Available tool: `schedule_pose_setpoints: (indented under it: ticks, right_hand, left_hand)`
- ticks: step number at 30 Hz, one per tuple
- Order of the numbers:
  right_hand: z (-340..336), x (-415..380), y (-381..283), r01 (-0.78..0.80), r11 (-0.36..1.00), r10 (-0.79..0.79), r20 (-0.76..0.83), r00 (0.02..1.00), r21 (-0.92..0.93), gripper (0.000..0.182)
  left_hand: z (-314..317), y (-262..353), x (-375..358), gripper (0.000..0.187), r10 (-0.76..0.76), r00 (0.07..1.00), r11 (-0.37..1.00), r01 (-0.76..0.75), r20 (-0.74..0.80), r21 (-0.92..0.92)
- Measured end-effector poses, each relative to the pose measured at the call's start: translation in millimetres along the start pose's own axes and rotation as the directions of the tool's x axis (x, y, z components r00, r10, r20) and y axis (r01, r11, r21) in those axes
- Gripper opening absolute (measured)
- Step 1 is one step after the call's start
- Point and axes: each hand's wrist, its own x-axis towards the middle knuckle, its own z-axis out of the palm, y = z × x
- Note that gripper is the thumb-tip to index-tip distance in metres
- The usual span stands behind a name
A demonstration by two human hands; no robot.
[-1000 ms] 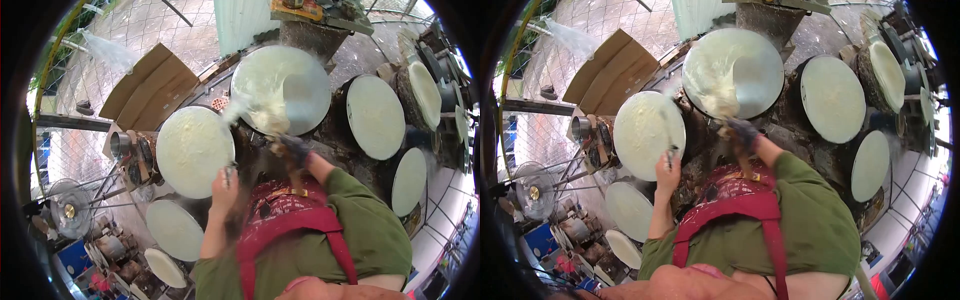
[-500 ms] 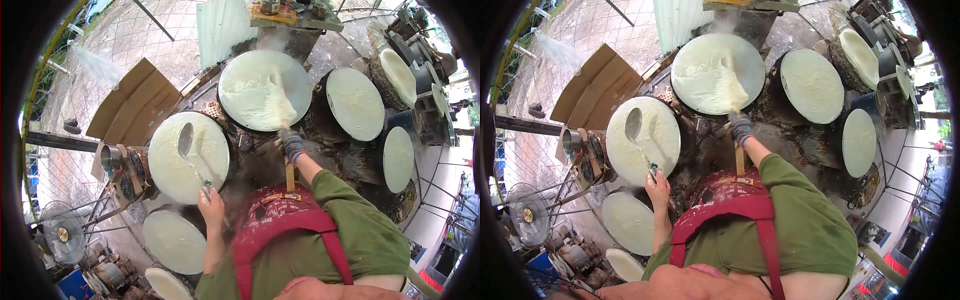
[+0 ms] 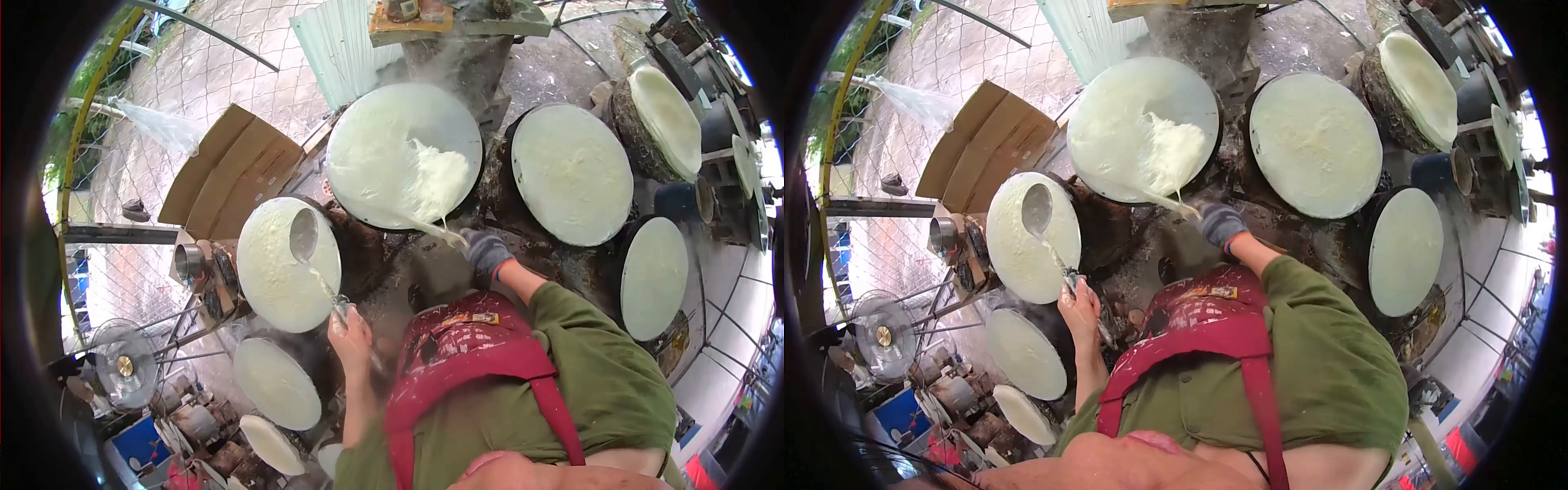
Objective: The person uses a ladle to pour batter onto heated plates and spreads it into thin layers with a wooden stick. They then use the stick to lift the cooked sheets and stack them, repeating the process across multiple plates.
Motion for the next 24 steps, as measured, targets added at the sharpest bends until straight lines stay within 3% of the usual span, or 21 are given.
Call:
schedule_pose_setpoints:
  ticks: [1,4,6,7,10,12,14,16,17,19,20,21,24]
  right_hand:
    - [-3,-1,14,-0.107,0.993,0.106,-0.022,0.994,-0.048,0.03]
    - [-59,30,41,-0.207,0.977,0.213,-0.171,0.962,0.05,0.03]
    - [-68,70,75,-0.094,0.996,0.088,-0.323,0.942,-0.001,0.033]
    - [-75,82,78,-0.126,0.988,0.102,-0.25,0.963,-0.084,0.033]
    - [-51,56,64,-0.092,0.991,0.104,-0.123,0.987,0.096,0.04]
    - [-44,18,60,0.013,0.992,0.022,-0.265,0.964,0.129,0.043]
    - [-54,30,66,-0.261,0.951,0.281,-0.111,0.953,0.163,0.048]
    - [-75,70,63,-0.259,0.963,0.27,-0.224,0.936,0.076,0.054]
    - [-96,93,55,-0.284,0.958,0.285,-0.185,0.94,0.036,0.056]
    - [-127,144,40,-0.237,0.971,0.22,-0.274,0.936,-0.031,0.053]
    - [-117,183,53,-0.091,0.994,0.054,-0.472,0.88,-0.055,0.05]
    - [-146,193,28,-0.174,0.983,0.138,-0.381,0.914,-0.06,0.049]
    - [-144,229,5,-0.062,0.995,0.022,-0.445,0.895,-0.075,0.045]
  left_hand:
    - [7,0,-5,0.005,-0.006,1.0,1.0,0.006,-0.016,-0.011]
    - [26,-1,-15,0.01,-0.019,0.997,1.0,0.018,-0.07,-0.026]
    - [37,1,-20,0.012,-0.016,0.997,1.0,0.016,-0.081,0.004]
    - [43,3,-23,0.012,-0.009,0.997,0.999,0.012,-0.074,0.039]
    - [54,3,-18,0.013,0.004,0.999,0.997,-0.001,-0.031,0.081]
    - [62,8,-15,0.013,-0.023,1.0,0.997,0.024,-0.018,0.066]
    - [64,8,-11,0.013,-0.039,0.999,0.998,0.04,-0.016,0.058]
    - [65,6,-9,0.013,-0.053,0.999,0.998,0.053,-0.003,0.046]
    - [65,5,-9,0.013,-0.055,0.998,0.997,0.055,-0.01,0.053]
    - [62,3,-12,0.013,-0.057,0.998,0.996,0.059,-0.033,0.07]
    - [61,4,-14,0.013,-0.063,0.997,0.995,0.066,-0.045,0.079]
    - [62,7,-18,0.013,-0.067,0.996,0.994,0.072,-0.059,0.088]
    - [58,6,-22,0.013,-0.075,0.995,0.989,0.083,-0.071,0.12]
